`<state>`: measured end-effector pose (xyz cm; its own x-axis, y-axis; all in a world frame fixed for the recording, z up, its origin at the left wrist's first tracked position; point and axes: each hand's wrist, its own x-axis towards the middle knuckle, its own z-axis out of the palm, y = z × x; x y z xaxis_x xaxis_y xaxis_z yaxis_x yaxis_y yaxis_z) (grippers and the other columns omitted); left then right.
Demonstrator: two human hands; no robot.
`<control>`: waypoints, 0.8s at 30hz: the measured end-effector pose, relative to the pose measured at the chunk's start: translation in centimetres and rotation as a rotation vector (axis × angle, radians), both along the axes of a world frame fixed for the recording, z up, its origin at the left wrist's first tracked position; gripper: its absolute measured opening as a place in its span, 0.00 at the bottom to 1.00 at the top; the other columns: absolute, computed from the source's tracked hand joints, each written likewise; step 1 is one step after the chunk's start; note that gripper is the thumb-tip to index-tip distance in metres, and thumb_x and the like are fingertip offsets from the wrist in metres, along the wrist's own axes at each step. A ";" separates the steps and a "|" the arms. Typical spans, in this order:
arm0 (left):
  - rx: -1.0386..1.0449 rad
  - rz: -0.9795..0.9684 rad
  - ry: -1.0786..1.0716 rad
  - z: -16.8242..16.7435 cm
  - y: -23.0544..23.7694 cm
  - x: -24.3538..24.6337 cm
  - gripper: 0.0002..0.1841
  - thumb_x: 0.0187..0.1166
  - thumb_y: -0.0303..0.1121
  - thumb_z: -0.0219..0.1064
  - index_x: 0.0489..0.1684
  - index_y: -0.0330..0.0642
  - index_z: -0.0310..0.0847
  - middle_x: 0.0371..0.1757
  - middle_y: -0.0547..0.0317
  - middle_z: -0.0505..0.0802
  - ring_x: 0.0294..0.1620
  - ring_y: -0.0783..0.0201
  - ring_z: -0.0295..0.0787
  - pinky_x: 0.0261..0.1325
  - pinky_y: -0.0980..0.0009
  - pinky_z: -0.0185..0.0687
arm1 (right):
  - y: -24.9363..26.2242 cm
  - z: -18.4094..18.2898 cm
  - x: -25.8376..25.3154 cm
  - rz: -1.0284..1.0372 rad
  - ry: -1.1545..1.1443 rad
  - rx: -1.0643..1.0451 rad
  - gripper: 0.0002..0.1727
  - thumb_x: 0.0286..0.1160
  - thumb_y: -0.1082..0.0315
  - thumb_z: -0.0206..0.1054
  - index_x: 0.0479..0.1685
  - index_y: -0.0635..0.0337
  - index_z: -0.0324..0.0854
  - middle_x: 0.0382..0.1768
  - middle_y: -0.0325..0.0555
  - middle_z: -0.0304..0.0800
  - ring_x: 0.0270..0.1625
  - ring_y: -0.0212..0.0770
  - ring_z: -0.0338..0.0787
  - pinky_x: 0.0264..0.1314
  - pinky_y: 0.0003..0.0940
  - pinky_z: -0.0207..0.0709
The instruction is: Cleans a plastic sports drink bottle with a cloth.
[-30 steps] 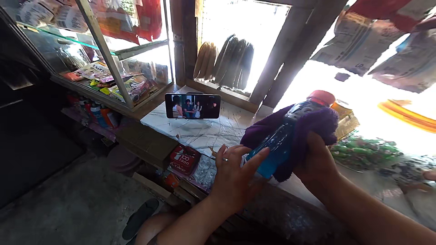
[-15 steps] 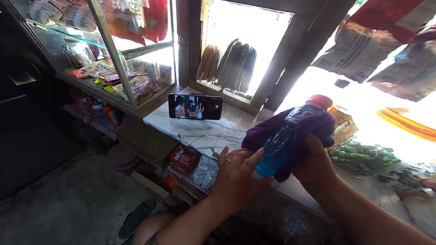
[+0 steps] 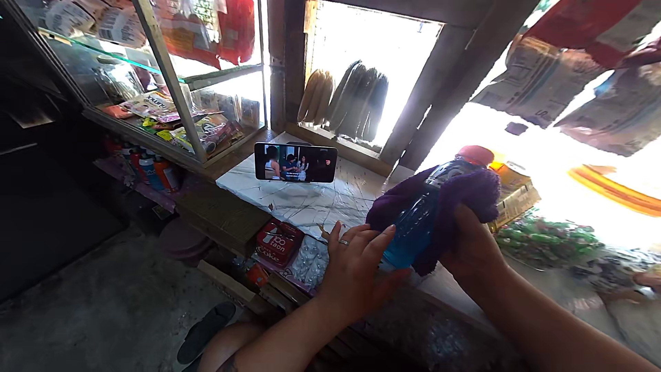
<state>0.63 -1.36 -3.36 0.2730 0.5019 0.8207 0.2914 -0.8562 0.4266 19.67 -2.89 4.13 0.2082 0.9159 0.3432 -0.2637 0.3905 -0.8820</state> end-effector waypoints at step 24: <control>-0.034 0.038 0.012 0.0 0.3 -0.2 0.29 0.78 0.52 0.68 0.69 0.38 0.80 0.57 0.52 0.94 0.67 0.53 0.88 0.80 0.32 0.60 | 0.0 0.1 0.0 -0.022 -0.067 -0.016 0.06 0.74 0.69 0.68 0.39 0.44 0.87 0.32 0.32 0.95 0.37 0.26 0.93 0.46 0.26 0.88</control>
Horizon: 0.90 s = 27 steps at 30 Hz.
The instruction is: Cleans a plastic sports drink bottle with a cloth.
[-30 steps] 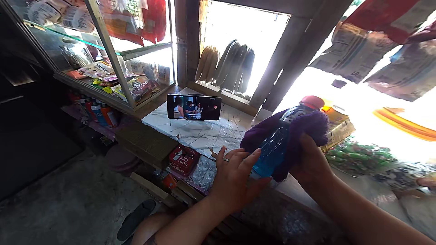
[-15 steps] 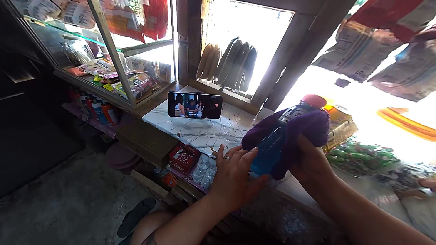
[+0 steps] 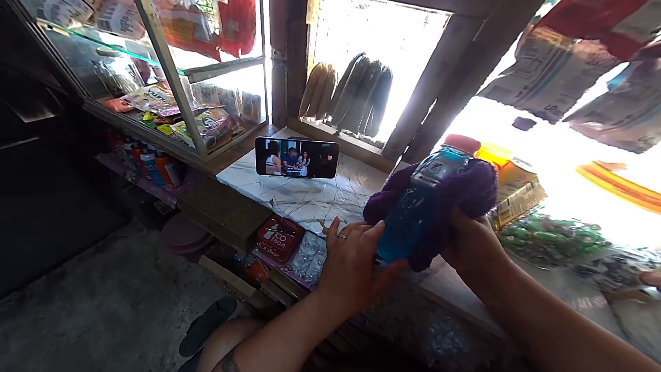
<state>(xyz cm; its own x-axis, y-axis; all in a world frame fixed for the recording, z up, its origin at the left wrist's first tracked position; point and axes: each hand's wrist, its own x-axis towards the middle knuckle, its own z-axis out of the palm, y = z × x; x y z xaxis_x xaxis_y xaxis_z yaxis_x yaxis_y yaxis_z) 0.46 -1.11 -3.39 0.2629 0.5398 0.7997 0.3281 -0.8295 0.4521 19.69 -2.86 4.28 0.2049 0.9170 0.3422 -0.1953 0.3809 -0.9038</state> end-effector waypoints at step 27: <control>0.012 -0.011 0.006 -0.1 0.0 0.1 0.28 0.77 0.52 0.70 0.67 0.40 0.82 0.57 0.52 0.94 0.66 0.52 0.88 0.78 0.30 0.61 | 0.4 0.2 3.1 0.261 -0.131 0.005 0.09 0.63 0.53 0.81 0.40 0.37 0.92 0.36 0.28 0.96 0.41 0.23 0.92 0.48 0.23 0.88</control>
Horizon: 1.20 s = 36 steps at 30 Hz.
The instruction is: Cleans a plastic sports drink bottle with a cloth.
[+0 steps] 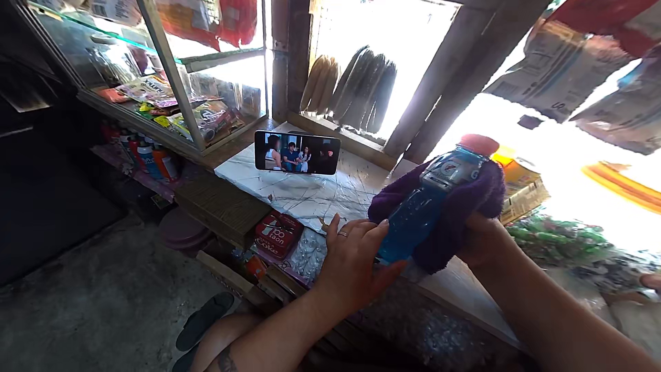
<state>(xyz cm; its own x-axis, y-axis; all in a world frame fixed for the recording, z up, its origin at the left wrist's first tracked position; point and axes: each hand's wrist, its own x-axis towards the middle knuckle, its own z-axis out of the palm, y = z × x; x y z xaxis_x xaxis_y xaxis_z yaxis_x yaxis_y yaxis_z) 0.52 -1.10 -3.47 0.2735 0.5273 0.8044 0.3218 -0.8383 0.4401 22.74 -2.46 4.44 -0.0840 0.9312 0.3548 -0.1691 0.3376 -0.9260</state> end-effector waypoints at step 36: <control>-0.005 0.023 0.007 -0.1 0.0 0.0 0.28 0.78 0.51 0.67 0.67 0.37 0.81 0.56 0.51 0.94 0.67 0.52 0.87 0.80 0.31 0.59 | 0.2 0.1 -0.1 -0.098 -0.009 -0.078 0.03 0.72 0.56 0.70 0.38 0.37 0.88 0.34 0.28 0.94 0.39 0.23 0.91 0.45 0.24 0.87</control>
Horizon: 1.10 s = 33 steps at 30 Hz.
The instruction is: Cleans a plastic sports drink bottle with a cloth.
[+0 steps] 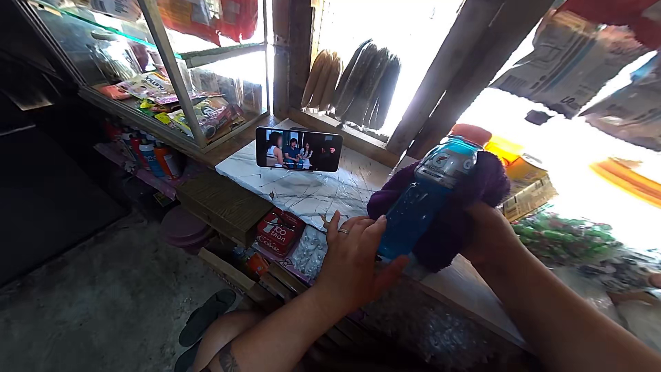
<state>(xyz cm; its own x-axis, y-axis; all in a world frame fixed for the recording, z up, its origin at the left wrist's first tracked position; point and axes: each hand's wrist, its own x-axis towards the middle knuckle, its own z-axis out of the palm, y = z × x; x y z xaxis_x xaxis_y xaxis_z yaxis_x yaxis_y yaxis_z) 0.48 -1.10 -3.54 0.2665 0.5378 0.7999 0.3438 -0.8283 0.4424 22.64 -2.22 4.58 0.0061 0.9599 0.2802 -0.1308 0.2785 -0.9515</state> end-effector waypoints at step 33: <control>-0.031 -0.003 0.056 -0.1 -0.4 0.1 0.30 0.80 0.50 0.67 0.68 0.30 0.78 0.60 0.46 0.93 0.64 0.52 0.90 0.80 0.32 0.60 | -1.2 -0.4 -0.4 0.141 0.029 0.095 0.09 0.64 0.50 0.78 0.41 0.35 0.93 0.39 0.24 0.96 0.44 0.20 0.92 0.51 0.21 0.87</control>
<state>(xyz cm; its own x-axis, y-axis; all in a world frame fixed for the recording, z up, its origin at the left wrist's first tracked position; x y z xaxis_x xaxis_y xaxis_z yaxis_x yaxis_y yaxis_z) 0.59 -1.52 -3.62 0.3121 0.5614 0.7664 0.3663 -0.8154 0.4482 22.22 -3.44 4.16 -0.1175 0.9210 0.3714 -0.2025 0.3439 -0.9169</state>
